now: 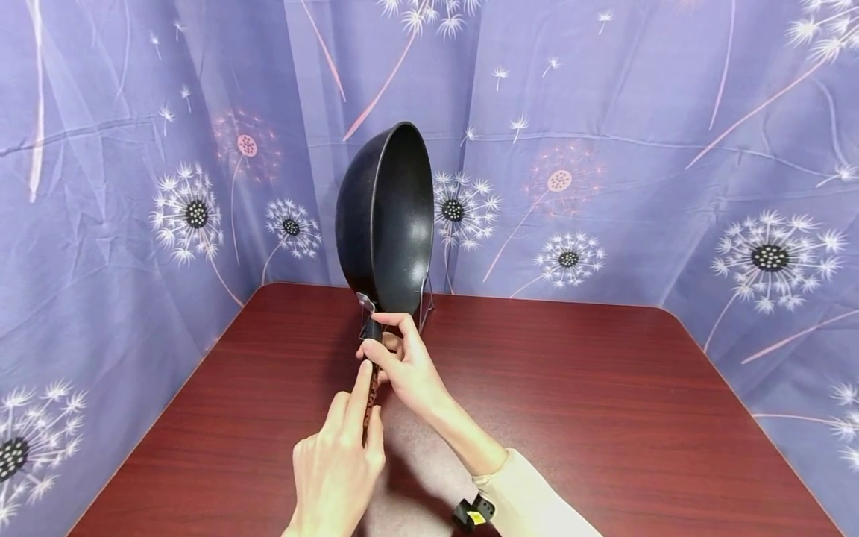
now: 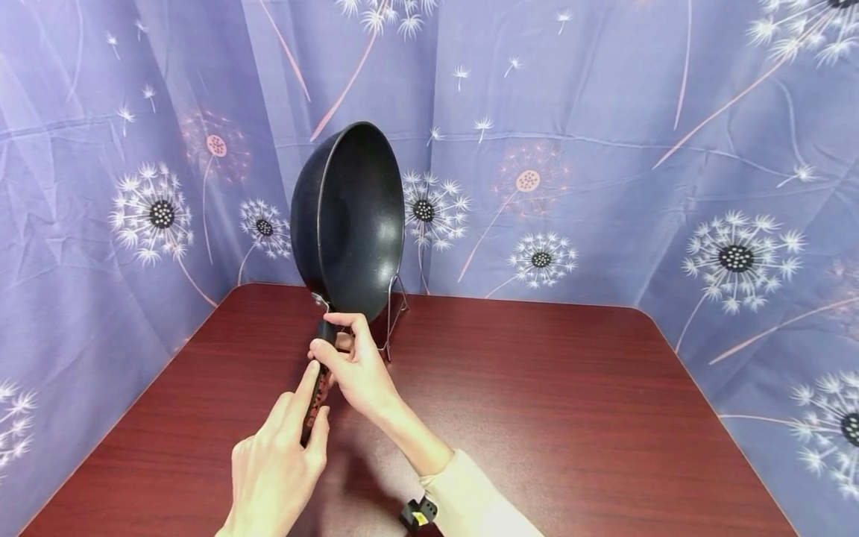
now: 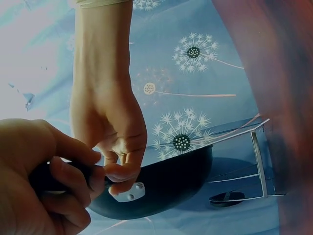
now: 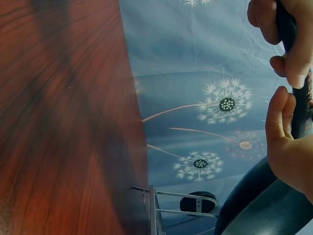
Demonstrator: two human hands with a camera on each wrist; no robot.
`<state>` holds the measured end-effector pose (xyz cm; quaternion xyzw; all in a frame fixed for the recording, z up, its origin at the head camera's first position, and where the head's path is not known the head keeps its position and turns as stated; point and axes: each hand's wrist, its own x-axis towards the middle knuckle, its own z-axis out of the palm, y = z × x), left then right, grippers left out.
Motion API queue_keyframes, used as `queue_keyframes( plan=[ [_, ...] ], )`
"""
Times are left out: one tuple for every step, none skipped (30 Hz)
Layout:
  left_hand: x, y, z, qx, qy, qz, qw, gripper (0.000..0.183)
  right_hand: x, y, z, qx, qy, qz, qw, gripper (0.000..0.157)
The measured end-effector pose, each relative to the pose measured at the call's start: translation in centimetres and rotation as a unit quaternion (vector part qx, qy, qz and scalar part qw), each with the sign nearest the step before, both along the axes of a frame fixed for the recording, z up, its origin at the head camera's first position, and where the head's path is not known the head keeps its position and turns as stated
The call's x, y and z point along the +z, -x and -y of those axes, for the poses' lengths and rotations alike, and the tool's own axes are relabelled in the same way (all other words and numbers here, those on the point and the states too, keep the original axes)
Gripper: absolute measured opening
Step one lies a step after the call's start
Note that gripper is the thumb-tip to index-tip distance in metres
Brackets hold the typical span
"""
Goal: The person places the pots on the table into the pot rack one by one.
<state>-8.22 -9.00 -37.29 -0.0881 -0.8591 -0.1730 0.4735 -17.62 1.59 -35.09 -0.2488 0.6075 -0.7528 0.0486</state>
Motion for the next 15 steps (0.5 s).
queue_keyframes(
  plan=[
    [-0.04, 0.01, -0.03, -0.006, -0.009, 0.003, 0.9999, 0.06, -0.05, 0.0, -0.05, 0.001, 0.0, -0.001, 1.0, 0.042],
    [-0.09, 0.0, -0.07, -0.013, -0.019, 0.006, 0.9997, 0.06, -0.09, 0.0, -0.12, 0.003, 0.0, -0.002, 1.0, 0.042],
    [-0.16, -0.02, -0.12, -0.021, -0.032, 0.01, 0.9992, 0.059, -0.14, -0.01, -0.19, 0.004, -0.003, -0.003, 1.0, 0.042],
    [-0.22, -0.04, -0.17, -0.029, -0.045, 0.018, 0.9984, 0.059, -0.19, -0.01, -0.25, 0.005, -0.005, -0.003, 1.0, 0.041],
    [-0.29, -0.1, -0.22, -0.039, -0.062, 0.029, 0.9969, 0.059, -0.24, -0.02, -0.32, 0.006, -0.009, -0.004, 1.0, 0.041],
    [-0.38, -0.12, -0.24, -0.053, -0.08, 0.039, 0.9946, 0.059, -0.29, -0.03, -0.37, 0.008, -0.01, -0.004, 1.0, 0.041],
    [-0.47, -0.13, -0.23, -0.071, -0.099, 0.048, 0.9914, 0.06, -0.31, -0.05, -0.41, 0.008, -0.012, -0.004, 1.0, 0.041],
    [-0.53, -0.14, -0.21, -0.089, -0.116, 0.058, 0.9875, 0.061, -0.31, -0.06, -0.44, 0.009, -0.014, -0.003, 1.0, 0.041],
    [-0.57, -0.16, -0.19, -0.106, -0.134, 0.068, 0.9829, 0.061, -0.31, -0.06, -0.45, 0.009, -0.016, -0.003, 1.0, 0.041],
    [-0.63, -0.17, -0.16, -0.122, -0.151, 0.079, 0.9778, 0.062, -0.32, -0.06, -0.48, 0.01, -0.016, -0.002, 1.0, 0.041],
    [-0.71, -0.17, -0.12, -0.137, -0.168, 0.089, 0.9722, 0.063, -0.31, -0.07, -0.49, 0.008, -0.02, -0.003, 1.0, 0.041],
    [-0.8, -0.15, -0.08, -0.152, -0.185, 0.1, 0.9658, 0.063, -0.32, -0.07, -0.5, 0.006, -0.021, -0.003, 1.0, 0.041],
    [-0.85, -0.17, -0.06, -0.163, -0.2, 0.114, 0.9594, 0.062, -0.33, -0.08, -0.52, 0.005, -0.023, -0.004, 1.0, 0.041],
    [-0.89, -0.2, -0.05, -0.172, -0.216, 0.131, 0.9522, 0.061, -0.35, -0.09, -0.53, 0.003, -0.026, -0.004, 1.0, 0.041],
    [-0.94, -0.23, -0.05, -0.179, -0.233, 0.149, 0.9442, 0.059, -0.39, -0.1, -0.56, 0.002, -0.028, -0.005, 1.0, 0.041]
  ],
)
